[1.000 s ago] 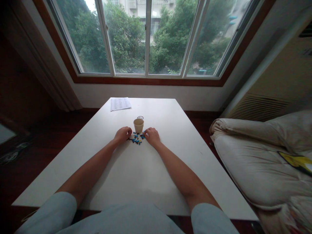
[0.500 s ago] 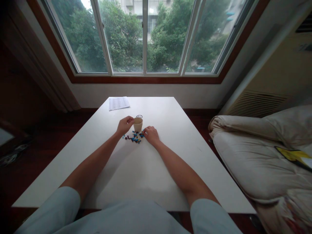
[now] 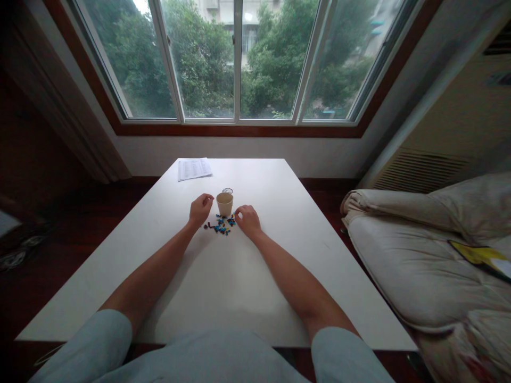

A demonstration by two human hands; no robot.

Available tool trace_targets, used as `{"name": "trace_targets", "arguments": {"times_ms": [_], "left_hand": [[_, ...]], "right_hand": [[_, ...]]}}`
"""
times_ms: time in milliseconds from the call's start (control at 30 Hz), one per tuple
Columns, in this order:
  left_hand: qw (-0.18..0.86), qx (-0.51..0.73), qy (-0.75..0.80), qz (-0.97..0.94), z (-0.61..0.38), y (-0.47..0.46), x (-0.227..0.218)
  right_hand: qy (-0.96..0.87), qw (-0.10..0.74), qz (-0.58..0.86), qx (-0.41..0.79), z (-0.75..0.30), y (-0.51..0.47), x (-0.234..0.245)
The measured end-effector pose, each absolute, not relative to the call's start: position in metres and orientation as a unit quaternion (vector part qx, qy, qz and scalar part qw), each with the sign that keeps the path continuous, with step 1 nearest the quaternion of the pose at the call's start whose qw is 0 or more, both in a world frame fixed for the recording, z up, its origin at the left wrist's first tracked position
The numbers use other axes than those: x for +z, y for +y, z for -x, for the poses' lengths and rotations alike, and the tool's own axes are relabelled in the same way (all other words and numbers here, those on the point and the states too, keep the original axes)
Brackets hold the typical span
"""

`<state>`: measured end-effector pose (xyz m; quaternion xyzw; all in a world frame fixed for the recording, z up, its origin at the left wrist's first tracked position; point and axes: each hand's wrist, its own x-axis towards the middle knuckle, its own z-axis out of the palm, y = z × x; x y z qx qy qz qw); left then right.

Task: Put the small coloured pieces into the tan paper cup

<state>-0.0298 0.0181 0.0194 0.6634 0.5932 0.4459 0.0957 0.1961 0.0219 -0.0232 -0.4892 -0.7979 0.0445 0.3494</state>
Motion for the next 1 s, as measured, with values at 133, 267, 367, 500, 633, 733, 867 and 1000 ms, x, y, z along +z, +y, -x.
{"name": "trace_targets", "arguments": {"times_ms": [133,267,367,500,633,733,867,1000], "left_hand": [[0.094,0.354,0.629,-0.686,0.040,0.019,0.007],[0.108,0.236,0.647,-0.717,0.042,0.020,-0.001],[0.106,0.200,0.636,-0.738,0.042,0.019,-0.003],[0.121,0.177,0.613,-0.760,0.043,0.018,0.001],[0.142,0.149,0.601,-0.773,0.044,0.017,0.006],[0.147,0.136,0.599,-0.775,0.042,0.017,0.006],[0.144,0.131,0.594,-0.781,0.038,0.017,0.003],[0.123,0.141,0.584,-0.790,0.036,0.018,0.000]], "right_hand": [[-0.785,0.423,0.450,0.037,-0.195,0.020,-0.016],[-0.754,0.471,0.455,0.041,-0.190,0.016,0.002],[-0.732,0.490,0.471,0.051,-0.185,0.013,0.017],[-0.721,0.484,0.488,0.092,-0.179,0.013,0.030],[-0.715,0.468,0.505,0.122,-0.170,0.021,0.037],[-0.715,0.451,0.519,0.128,-0.164,0.028,0.038],[-0.710,0.456,0.525,0.111,-0.164,0.034,0.032],[-0.704,0.475,0.522,0.079,-0.177,0.037,0.015]]}}
